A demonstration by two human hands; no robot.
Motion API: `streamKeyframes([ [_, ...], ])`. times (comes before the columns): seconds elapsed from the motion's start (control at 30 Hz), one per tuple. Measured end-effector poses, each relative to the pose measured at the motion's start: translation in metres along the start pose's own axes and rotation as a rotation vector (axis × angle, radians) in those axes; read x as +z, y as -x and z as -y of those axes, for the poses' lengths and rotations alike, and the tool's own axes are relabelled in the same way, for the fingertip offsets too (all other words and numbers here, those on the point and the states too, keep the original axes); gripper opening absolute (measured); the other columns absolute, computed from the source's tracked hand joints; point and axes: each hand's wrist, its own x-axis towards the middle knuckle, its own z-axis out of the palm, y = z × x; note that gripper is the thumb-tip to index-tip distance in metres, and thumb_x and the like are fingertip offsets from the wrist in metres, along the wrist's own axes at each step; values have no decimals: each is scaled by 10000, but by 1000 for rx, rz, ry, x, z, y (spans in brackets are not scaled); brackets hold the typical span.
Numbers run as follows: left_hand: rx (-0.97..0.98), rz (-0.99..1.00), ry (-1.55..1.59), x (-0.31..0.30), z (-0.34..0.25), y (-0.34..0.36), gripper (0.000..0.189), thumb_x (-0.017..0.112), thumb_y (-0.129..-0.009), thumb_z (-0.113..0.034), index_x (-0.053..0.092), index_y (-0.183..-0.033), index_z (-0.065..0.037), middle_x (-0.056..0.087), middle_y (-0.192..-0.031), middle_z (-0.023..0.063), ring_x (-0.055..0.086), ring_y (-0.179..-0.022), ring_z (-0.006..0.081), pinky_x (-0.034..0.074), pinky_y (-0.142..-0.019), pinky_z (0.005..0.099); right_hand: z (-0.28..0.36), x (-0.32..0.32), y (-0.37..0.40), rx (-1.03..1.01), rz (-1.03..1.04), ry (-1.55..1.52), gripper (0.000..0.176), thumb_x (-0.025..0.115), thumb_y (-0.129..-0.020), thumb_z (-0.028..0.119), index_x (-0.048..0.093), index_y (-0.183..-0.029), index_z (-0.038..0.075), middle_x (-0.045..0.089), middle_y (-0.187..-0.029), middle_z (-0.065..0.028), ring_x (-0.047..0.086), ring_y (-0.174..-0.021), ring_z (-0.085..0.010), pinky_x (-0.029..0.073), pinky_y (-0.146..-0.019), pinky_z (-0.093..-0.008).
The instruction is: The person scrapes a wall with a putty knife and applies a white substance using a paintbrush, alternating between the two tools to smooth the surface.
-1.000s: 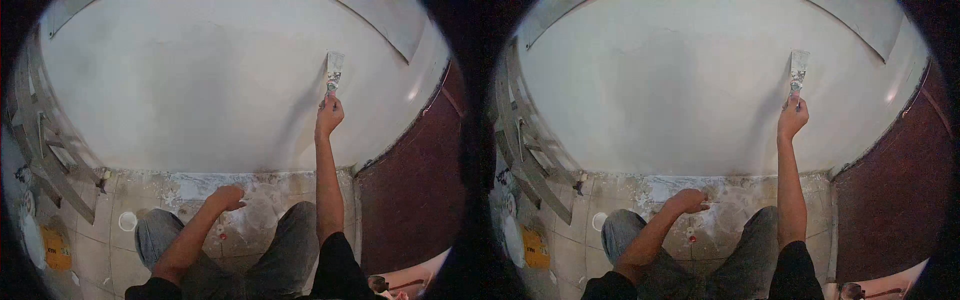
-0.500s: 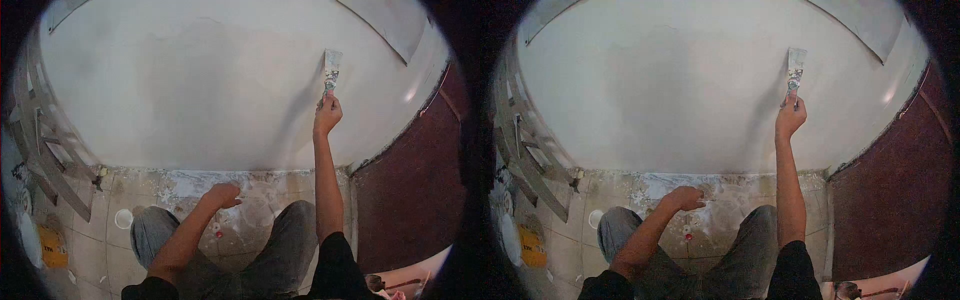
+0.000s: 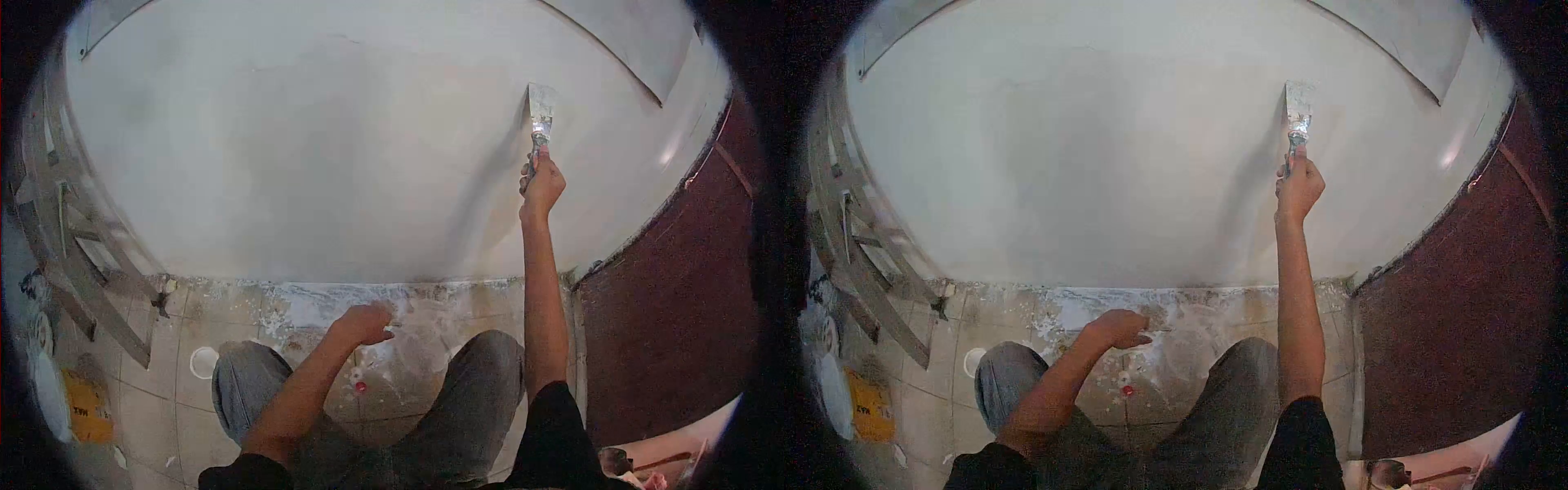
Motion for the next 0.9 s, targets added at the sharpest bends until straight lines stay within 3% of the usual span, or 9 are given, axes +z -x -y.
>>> streamKeyframes([
  [0.03, 23, -7, -14, 1, 2, -1, 447, 541, -841, -427, 594, -999, -12, 626, -928, 194, 593, -906, 364, 471, -788, 470, 7, 1, 2, 158, 1, -74, 316, 555, -884, 322, 575, -740, 41, 502, -565, -27, 416, -427, -89, 276, -358, -208],
  [0.17, -39, 79, -1, -2, -1, -2, 452, 539, -843, -429, 594, -993, -5, 625, -926, 194, 590, -913, 364, 470, -792, 467, 15, -1, 4, 159, -17, -246, 306, 553, -883, 336, 576, -782, 48, 504, -577, -27, 416, -416, -91, 274, -349, -207],
  [0.23, -45, 64, 0, -1, 1, -1, 444, 547, -838, -426, 598, -985, -10, 623, -925, 197, 592, -909, 362, 471, -787, 470, 19, -5, 9, -55, -189, -425, 310, 539, -888, 341, 566, -823, 40, 507, -591, -28, 385, -391, -82, 255, -348, -205],
  [0.27, -45, 67, -3, -1, 2, -1, 444, 547, -838, -426, 598, -985, -10, 623, -925, 197, 592, -909, 362, 471, -787, 470, 18, -7, 9, -53, -194, -426, 310, 539, -888, 341, 566, -823, 40, 507, -591, -28, 385, -391, -82, 255, -348, -205],
  [0.47, 39, -29, 18, -13, -12, 2, 424, 554, -842, -406, 597, -983, -8, 622, -914, 197, 594, -897, 360, 469, -785, 474, 6, -24, 14, -76, -93, -221, 304, 528, -901, 329, 566, -807, 41, 493, -578, -12, 385, -410, -68, 260, -354, -195],
  [0.63, -14, 54, -6, -16, -17, -6, 419, 537, -857, -388, 571, -1042, -14, 615, -970, 196, 587, -930, 353, 464, -805, 469, -8, -43, 21, -353, 84, -18, 260, 538, -913, 280, 564, -775, 60, 509, -600, -3, 438, -483, -49, 317, -392, -197],
  [0.73, -51, 52, 62, -27, -17, -6, 416, 534, -856, -391, 568, -1075, -39, 610, -1010, 195, 575, -972, 351, 456, -834, 459, -9, -63, 8, -361, 110, 90, 262, 546, -908, 289, 571, -787, 58, 518, -607, -11, 437, -487, -50, 318, -400, -200],
  [0.83, -117, -24, 169, -81, -13, 6, 432, 537, -854, -406, 550, -1146, -89, 600, -1055, 188, 551, -1023, 346, 432, -876, 458, 14, -83, -13, -134, 154, 204, 247, 553, -900, 269, 575, -791, 49, 525, -615, -9, 431, -479, -56, 316, -404, -214],
  [0.9, -191, -57, 159, -94, -5, 9, 445, 536, -853, -417, 537, -1169, -104, 600, -1059, 182, 543, -1034, 342, 420, -892, 463, -5, -129, -2, 44, 156, 254, 243, 554, -896, 265, 573, -785, 50, 523, -615, -4, 431, -479, -60, 321, -406, -222],
])
